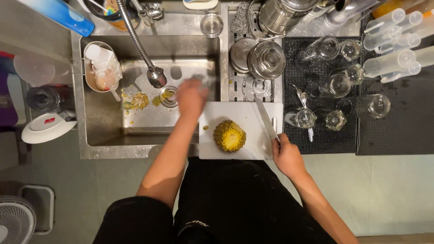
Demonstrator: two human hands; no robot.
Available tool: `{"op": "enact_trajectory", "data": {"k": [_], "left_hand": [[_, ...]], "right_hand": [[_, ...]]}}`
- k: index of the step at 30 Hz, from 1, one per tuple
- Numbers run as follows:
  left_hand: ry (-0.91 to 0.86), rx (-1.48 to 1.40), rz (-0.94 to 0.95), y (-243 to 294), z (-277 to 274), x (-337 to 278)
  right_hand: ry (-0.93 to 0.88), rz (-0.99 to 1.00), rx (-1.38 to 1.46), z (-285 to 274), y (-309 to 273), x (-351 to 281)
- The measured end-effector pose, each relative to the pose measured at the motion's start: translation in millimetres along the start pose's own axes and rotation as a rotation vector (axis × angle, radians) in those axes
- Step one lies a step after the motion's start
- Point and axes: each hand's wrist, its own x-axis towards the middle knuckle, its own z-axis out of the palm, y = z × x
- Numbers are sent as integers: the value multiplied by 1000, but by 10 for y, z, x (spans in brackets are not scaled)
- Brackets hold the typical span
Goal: The person holds a whole pineapple at a sink, places it on a cutting board, and cuts off the top with a knife. They then peel the skin off the pineapple in strips over the sink, letting the rind fall into the basin, and trim the remaining eyes from the fruit.
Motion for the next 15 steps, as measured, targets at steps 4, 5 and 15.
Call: {"op": "enact_trajectory", "data": {"k": [4, 5, 15], "left_hand": [[-430, 208, 315, 607, 399, 262], [-452, 354, 435, 712, 545, 317], [-535, 488, 419, 661, 1162, 443]], "right_hand": [[56, -55, 6, 74, 85, -21], [70, -68, 4, 97, 112, -27], [62, -26, 41, 141, 177, -148]]}}
